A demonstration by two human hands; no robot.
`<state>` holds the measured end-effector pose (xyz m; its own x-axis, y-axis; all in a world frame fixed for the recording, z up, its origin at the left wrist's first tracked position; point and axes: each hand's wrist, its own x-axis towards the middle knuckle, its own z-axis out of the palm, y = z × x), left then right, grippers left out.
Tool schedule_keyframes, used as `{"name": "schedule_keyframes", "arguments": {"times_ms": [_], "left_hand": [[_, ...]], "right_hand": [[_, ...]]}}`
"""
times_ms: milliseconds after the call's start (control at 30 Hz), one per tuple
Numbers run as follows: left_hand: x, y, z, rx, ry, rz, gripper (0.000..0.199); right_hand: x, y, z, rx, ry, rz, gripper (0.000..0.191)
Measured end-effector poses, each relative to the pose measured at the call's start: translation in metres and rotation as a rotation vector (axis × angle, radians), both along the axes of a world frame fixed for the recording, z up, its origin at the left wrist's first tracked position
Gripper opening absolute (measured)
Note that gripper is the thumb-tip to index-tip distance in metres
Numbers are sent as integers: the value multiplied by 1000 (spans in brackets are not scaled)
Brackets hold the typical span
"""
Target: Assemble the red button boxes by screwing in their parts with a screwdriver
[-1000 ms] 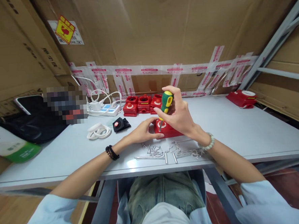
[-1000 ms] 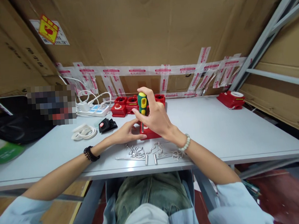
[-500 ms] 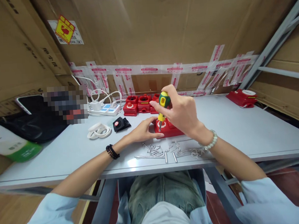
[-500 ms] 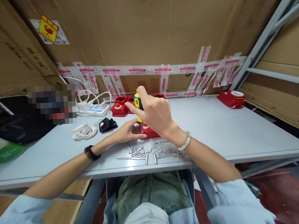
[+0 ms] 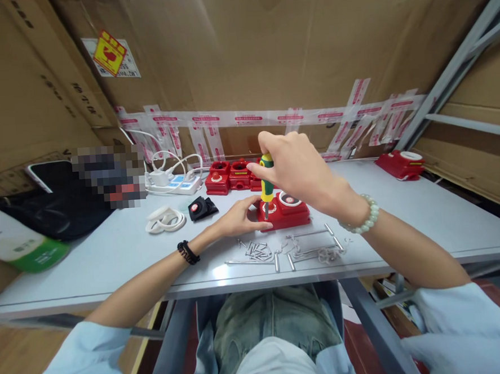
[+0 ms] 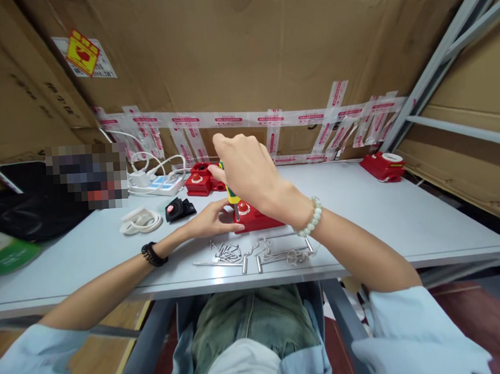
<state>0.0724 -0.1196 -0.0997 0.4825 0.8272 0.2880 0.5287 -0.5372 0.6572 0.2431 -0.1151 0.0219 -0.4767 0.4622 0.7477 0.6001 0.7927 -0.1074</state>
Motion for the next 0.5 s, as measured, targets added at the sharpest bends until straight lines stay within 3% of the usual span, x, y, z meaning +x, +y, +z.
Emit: {"name": "schedule_keyframes", "arguments": {"times_ms": [233, 500], "left_hand": [[0, 0, 2, -11, -14, -2, 55], [0, 1, 2, -53, -36, -20, 60]], "right_hand": [[8, -5, 20, -133, -128, 191, 27], [13, 7, 10, -73, -104, -74, 54]]}}
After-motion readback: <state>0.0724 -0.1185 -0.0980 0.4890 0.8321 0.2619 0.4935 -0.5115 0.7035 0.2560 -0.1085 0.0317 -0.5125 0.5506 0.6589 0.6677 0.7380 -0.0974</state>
